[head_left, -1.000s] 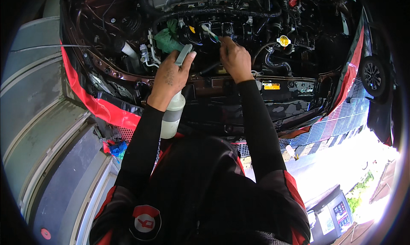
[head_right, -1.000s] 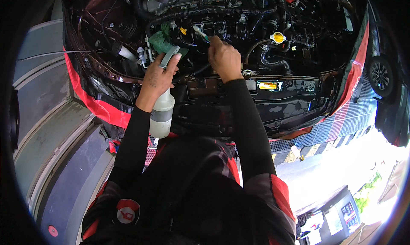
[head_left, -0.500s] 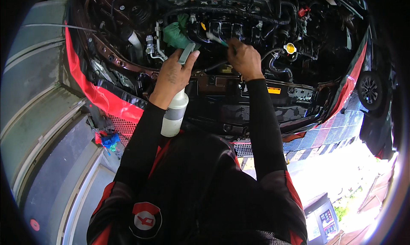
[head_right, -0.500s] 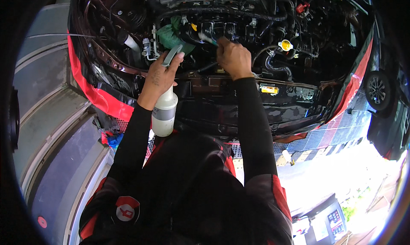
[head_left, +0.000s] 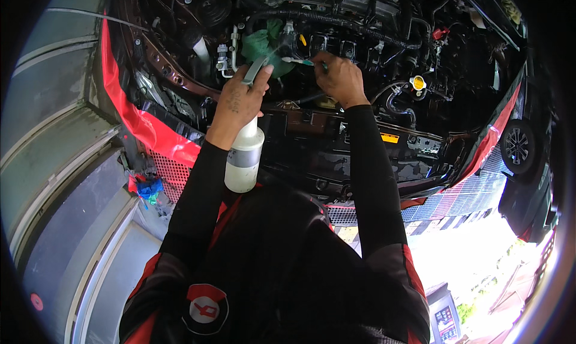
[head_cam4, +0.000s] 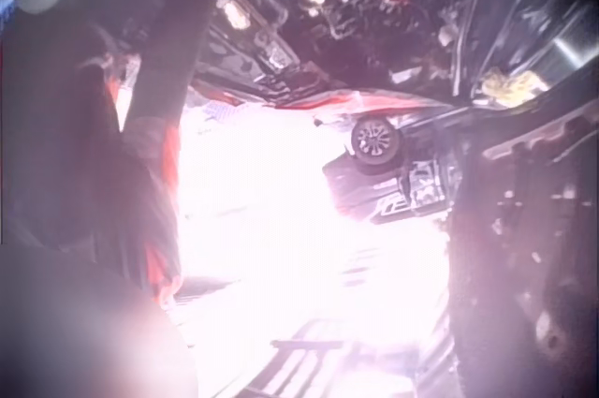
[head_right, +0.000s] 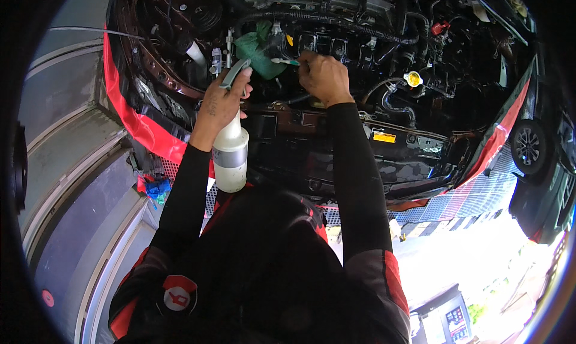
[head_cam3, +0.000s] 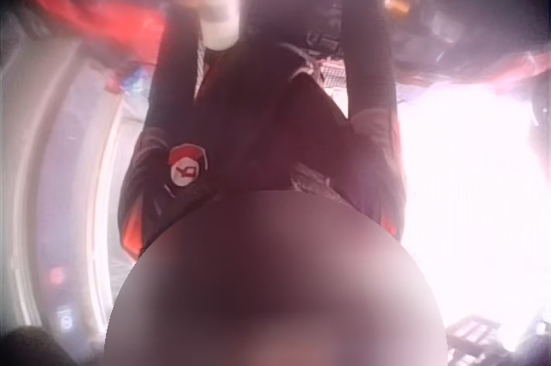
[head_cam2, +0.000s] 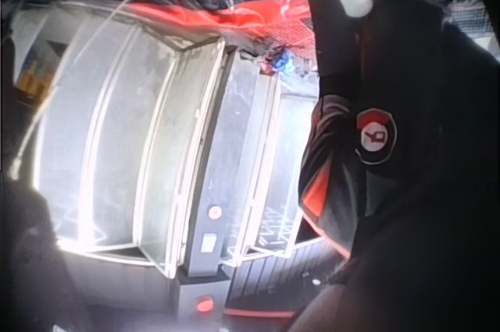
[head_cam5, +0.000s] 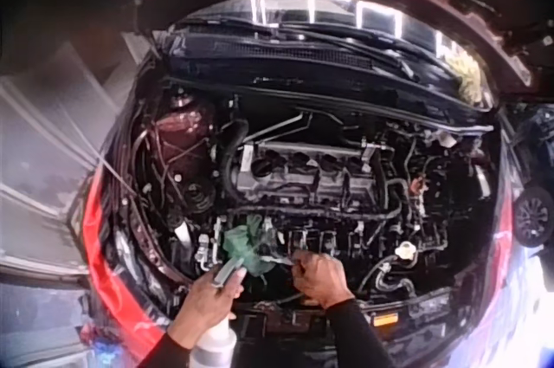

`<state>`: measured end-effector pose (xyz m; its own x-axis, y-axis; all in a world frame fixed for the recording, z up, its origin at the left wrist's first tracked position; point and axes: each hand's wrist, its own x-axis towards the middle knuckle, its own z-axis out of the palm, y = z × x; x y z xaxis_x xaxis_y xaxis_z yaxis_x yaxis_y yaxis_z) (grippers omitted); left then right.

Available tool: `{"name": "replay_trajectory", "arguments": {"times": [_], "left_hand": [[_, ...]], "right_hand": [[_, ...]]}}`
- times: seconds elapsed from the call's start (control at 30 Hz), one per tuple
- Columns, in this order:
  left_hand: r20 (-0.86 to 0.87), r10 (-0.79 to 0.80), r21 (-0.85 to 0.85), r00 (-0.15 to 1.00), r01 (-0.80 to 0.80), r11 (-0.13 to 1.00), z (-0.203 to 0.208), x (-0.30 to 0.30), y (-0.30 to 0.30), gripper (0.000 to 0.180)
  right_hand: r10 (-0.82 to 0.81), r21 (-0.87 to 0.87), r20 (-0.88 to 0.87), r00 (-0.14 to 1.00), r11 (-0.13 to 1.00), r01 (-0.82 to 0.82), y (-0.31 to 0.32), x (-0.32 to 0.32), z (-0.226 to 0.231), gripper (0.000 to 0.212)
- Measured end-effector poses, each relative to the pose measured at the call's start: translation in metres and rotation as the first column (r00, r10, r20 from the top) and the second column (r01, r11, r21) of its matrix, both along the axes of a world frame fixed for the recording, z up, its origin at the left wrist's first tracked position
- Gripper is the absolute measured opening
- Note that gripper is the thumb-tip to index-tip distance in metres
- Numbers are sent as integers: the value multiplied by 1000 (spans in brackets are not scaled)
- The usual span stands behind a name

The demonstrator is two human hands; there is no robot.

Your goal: The person sprays cleaning solution onto the engine bay and scrubs various components with a toothbrush. They repeatedly apply the solution and scrub different areas, including hoses, plastic covers, and metal parts, while the hood remains open and red protective covers are in place.

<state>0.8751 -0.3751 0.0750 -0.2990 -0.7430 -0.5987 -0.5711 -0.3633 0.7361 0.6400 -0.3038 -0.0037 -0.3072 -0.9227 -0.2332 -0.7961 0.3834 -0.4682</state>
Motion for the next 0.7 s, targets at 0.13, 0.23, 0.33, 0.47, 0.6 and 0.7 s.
{"name": "replay_trajectory", "arguments": {"times": [0.13, 0.23, 0.33, 0.47, 0.6, 0.7], "left_hand": [[7, -32, 34, 999, 32, 999, -7, -2, -3, 71], [37, -31, 57, 999, 29, 998, -9, 0, -5, 72], [-33, -76, 96, 997, 79, 992, -13, 3, -3, 72], [23, -110, 191, 994, 103, 976, -22, 3, 7, 66], [-37, -117, 153, 992, 121, 981, -23, 7, 14, 70], [2, -137, 179, 991, 134, 975, -20, 8, 18, 72]], "right_hand": [[-17, -158, 47, 999, 987, 24, -2, 2, 4, 17], [89, -209, 3, 996, 974, -86, -3, -2, 6, 16], [74, 30, -129, 989, 997, -71, 2, -12, 4, 17], [227, -228, 6, 974, 949, -219, 9, -31, 4, 20], [359, 96, -249, 899, 933, -346, 9, -48, 6, 20], [444, -50, -224, 867, 884, -465, 4, -61, 8, 20]]}}
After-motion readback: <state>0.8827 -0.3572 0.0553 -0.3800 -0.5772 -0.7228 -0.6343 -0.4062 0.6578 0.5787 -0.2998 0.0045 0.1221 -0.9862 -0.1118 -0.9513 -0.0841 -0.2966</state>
